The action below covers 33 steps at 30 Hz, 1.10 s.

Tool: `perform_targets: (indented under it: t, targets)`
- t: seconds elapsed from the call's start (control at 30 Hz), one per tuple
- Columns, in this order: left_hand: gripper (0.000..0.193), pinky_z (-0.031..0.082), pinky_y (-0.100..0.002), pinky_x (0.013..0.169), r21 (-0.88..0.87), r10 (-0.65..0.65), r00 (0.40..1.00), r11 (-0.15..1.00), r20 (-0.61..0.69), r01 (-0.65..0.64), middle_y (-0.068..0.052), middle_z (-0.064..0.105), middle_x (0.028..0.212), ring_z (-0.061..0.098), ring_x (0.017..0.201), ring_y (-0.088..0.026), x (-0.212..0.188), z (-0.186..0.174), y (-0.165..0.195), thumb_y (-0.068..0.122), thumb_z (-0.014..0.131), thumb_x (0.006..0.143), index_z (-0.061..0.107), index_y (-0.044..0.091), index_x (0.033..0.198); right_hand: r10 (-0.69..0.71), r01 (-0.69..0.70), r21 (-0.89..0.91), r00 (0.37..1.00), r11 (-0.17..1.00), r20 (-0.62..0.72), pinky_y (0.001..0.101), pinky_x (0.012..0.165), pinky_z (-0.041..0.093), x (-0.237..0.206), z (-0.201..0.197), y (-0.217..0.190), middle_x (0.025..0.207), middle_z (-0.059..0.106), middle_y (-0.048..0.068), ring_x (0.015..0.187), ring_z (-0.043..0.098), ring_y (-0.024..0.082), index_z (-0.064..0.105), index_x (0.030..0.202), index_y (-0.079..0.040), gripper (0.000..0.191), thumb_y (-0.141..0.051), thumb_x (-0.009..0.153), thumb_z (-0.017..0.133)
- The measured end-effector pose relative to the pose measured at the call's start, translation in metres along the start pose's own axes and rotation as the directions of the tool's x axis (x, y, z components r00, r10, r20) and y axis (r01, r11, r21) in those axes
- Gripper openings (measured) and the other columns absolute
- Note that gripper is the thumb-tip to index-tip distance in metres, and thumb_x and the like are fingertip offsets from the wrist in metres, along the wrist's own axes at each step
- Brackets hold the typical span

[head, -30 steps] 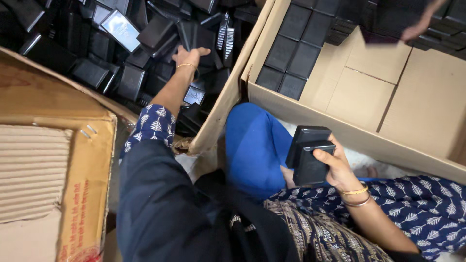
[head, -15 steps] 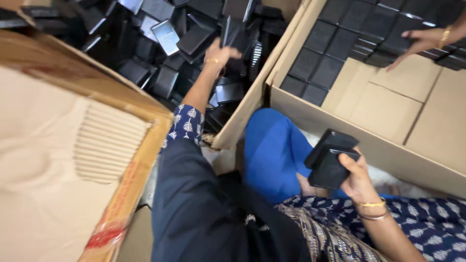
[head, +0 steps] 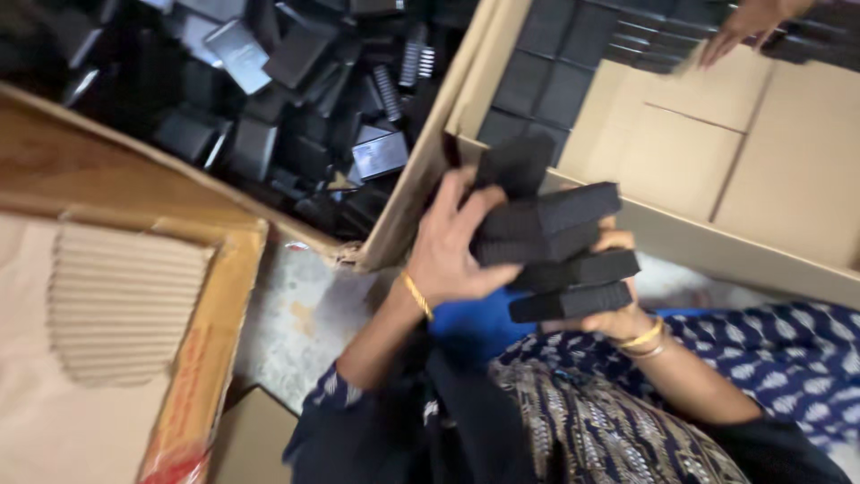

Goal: The person sits on the floor and transfers small black compact disc cases from a large open cardboard box into a smaller empty cardboard box. They pick up the cases by hand, often in small stacks, and arrange them neatly in rows inside the smaller box.

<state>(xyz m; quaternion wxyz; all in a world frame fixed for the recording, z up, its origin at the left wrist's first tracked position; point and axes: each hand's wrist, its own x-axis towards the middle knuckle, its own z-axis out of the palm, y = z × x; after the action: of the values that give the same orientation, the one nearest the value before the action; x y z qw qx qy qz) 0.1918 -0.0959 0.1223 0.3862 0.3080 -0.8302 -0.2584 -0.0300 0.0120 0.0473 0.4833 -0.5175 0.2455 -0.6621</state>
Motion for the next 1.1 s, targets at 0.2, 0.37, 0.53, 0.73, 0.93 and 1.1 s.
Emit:
perform_targets:
  t: [0.2, 0.37, 0.53, 0.73, 0.93, 1.1]
  targets:
    - [0.068, 0.052, -0.048, 0.107, -0.170, -0.042, 0.988, 0.983, 0.149, 0.068, -0.027, 0.046, 0.142, 0.056, 0.129, -0.046, -0.037, 0.025, -0.034, 0.023, 0.082, 0.067, 0.055, 0.006, 0.127, 0.003, 0.012, -0.158, 0.995, 0.987, 0.096, 0.0598, 0.128, 0.027, -0.011, 0.000, 0.024, 0.164, 0.026, 0.029, 0.156, 0.029, 0.046, 0.042, 0.133, -0.018, 0.073, -0.039, 0.081, 0.088]
    - [0.078, 0.039, -0.052, 0.120, -0.306, -0.027, 0.983, 0.948, 0.181, 0.083, -0.028, 0.038, 0.149, 0.041, 0.143, -0.045, -0.085, 0.055, -0.083, 0.025, 0.072, 0.068, 0.050, 0.006, 0.140, 0.021, 0.020, -0.284, 0.990, 0.959, 0.141, 0.0590, 0.128, 0.023, -0.041, -0.010, 0.079, 0.165, 0.023, 0.031, 0.156, 0.025, 0.047, 0.039, 0.133, -0.016, 0.079, -0.038, 0.076, 0.089]
    - [0.108, 0.030, -0.047, 0.124, -0.653, -0.188, 0.972, 0.721, 0.138, 0.232, -0.019, 0.040, 0.152, 0.042, 0.142, -0.033, -0.117, 0.076, -0.097, 0.056, 0.075, 0.082, 0.021, 0.003, 0.159, -0.008, 0.059, -0.426, 0.993, 0.903, 0.121, 0.0602, 0.135, 0.014, -0.069, -0.009, 0.117, 0.163, 0.026, 0.029, 0.163, 0.015, 0.048, 0.034, 0.136, -0.017, 0.088, -0.039, 0.073, 0.093]
    - [0.114, 0.039, -0.037, 0.110, -0.701, -0.267, 0.911, 0.581, 0.315, 0.413, -0.011, 0.045, 0.129, 0.047, 0.121, -0.024, -0.123, 0.086, -0.097, 0.077, 0.063, 0.086, 0.031, -0.002, 0.161, -0.096, 0.130, -0.423, 0.990, 0.897, 0.100, 0.0621, 0.133, 0.013, -0.082, 0.012, 0.140, 0.168, -0.016, 0.035, 0.162, -0.001, 0.051, 0.007, 0.159, -0.017, 0.129, -0.053, 0.071, 0.094]
    - [0.098, 0.031, -0.042, 0.120, -0.497, -0.284, 0.927, 0.785, 0.244, 0.371, -0.013, 0.047, 0.132, 0.045, 0.129, -0.028, -0.127, 0.092, -0.097, 0.082, 0.043, 0.092, 0.053, 0.003, 0.148, -0.031, 0.090, -0.492, 0.992, 0.866, 0.126, 0.0610, 0.129, 0.014, -0.089, 0.005, 0.147, 0.166, 0.002, 0.038, 0.157, 0.011, 0.053, -0.009, 0.162, -0.006, 0.157, -0.056, 0.059, 0.098]
    - [0.075, 0.019, -0.049, 0.133, -0.466, -0.246, 0.968, 0.851, 0.051, 0.241, -0.022, 0.035, 0.160, 0.032, 0.155, -0.035, -0.120, 0.096, -0.090, 0.076, 0.049, 0.098, 0.060, 0.009, 0.129, -0.011, 0.102, -0.482, 0.982, 0.870, 0.188, 0.0608, 0.130, 0.018, -0.085, 0.003, 0.147, 0.165, 0.009, 0.037, 0.158, 0.016, 0.053, -0.010, 0.162, -0.007, 0.156, -0.053, 0.061, 0.099]
